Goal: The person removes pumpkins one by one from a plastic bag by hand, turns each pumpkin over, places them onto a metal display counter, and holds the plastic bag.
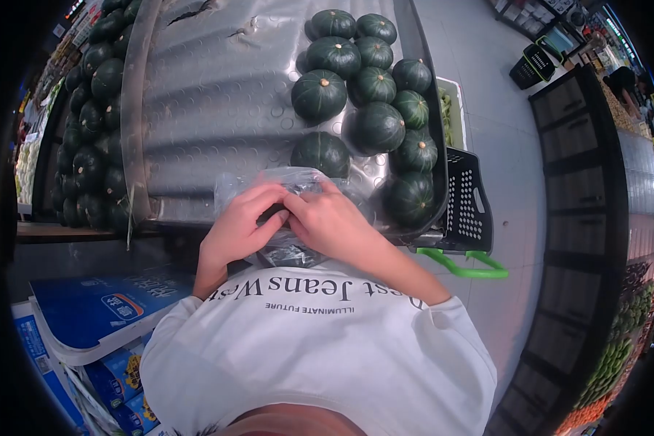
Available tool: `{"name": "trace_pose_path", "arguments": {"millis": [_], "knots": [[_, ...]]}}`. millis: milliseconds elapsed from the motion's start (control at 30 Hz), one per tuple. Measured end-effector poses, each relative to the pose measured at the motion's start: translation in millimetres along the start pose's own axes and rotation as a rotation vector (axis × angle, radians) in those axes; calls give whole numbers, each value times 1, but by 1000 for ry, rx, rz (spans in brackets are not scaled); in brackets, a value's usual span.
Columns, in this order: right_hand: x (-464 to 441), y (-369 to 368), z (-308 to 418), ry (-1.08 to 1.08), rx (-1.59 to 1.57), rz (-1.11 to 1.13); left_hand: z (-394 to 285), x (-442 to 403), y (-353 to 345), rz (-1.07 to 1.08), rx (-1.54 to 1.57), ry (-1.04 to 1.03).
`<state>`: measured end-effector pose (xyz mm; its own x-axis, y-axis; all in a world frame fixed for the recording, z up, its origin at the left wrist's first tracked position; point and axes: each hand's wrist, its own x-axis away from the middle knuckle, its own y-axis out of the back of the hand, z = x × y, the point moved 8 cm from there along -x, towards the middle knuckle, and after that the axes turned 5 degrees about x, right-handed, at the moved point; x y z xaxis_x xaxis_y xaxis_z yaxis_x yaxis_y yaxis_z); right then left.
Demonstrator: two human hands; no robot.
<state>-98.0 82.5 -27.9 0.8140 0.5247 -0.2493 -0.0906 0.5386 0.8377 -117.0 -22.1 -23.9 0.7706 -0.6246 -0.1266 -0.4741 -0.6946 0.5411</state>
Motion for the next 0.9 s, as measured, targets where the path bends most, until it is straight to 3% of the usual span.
{"name": "trace_pose_path", "arguments": {"millis": [100,200,433,633,900], "knots": [[4,-3,-6,-97,66,89,-1,-3,-5,-7,-378,-43],[8,2,-8,-138,75,109,7,-5,-2,-10,-513,61],[13,4,-4,-103,124,207,11,4,23,-63,-360,225],[7,-8,-1,-52,145,102,25,11,17,-66,-403,286],[1,-13,-7,-135,165,66,48,10,13,-19,-280,377]]}}
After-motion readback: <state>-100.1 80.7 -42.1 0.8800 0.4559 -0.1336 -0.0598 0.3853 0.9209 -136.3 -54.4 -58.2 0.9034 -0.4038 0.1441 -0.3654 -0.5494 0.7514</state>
